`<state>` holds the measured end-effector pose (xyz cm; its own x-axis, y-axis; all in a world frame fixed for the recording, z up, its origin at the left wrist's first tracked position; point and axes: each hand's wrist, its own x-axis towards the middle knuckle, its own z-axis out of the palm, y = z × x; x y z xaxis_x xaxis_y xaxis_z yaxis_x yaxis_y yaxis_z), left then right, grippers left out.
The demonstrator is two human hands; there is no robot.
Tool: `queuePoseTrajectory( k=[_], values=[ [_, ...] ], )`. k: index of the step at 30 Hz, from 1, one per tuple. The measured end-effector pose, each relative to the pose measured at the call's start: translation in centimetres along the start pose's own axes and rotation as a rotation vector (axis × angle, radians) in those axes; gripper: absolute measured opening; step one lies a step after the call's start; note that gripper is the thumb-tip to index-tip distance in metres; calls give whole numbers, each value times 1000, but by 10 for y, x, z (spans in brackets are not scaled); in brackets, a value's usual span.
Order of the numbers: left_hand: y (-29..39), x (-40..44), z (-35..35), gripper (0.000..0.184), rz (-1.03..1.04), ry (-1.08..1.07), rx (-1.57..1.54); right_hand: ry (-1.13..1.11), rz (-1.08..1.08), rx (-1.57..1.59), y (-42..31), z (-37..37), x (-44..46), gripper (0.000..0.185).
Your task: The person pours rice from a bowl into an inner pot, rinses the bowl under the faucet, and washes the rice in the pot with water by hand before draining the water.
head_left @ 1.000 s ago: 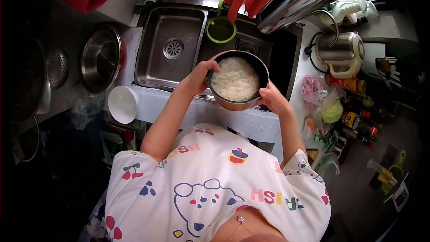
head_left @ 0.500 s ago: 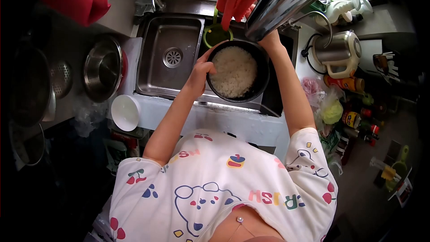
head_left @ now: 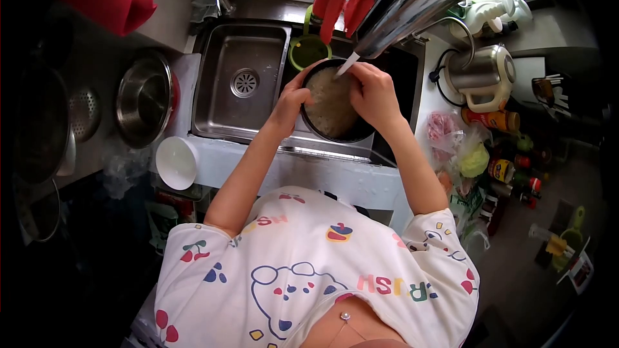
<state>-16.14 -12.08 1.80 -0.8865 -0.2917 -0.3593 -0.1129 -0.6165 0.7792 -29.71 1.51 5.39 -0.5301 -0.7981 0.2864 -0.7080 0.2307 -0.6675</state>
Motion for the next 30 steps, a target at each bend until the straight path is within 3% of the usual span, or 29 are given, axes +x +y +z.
queuePoseTrajectory(
  k=[5, 8, 11, 15, 19, 22, 23, 26, 27, 30],
  values=[
    [-3, 4, 1, 75, -77, 14, 54, -241, 34, 22, 0, 9, 4, 36],
    [-1, 7, 2, 75, -48, -20, 40, -453, -105, 20, -2, 11, 3, 43],
    [-7, 10, -3, 76, -60, -55, 28, -633, -47, -56, -11, -8, 8, 45],
    [-2, 7, 6, 78, -62, -31, 62, -404, -139, 60, -8, -5, 10, 43],
    [2, 6, 7, 79, -57, -15, 65, -798, -31, 16, -16, -4, 2, 38],
    [3, 5, 7, 79, -58, -13, 85, -724, -46, -75, -7, -5, 3, 38],
    [3, 5, 7, 79, -60, -19, 91, -562, -190, -3, -6, -4, 4, 37],
    [1, 7, 7, 79, -57, -28, 67, -644, -149, 43, -7, 7, -2, 37],
    [2, 7, 6, 78, -50, -23, 68, -701, -225, -40, -11, 12, -4, 33],
    [0, 8, 1, 76, -30, -14, 64, -849, -72, -110, -19, -8, -3, 31]
  ],
)
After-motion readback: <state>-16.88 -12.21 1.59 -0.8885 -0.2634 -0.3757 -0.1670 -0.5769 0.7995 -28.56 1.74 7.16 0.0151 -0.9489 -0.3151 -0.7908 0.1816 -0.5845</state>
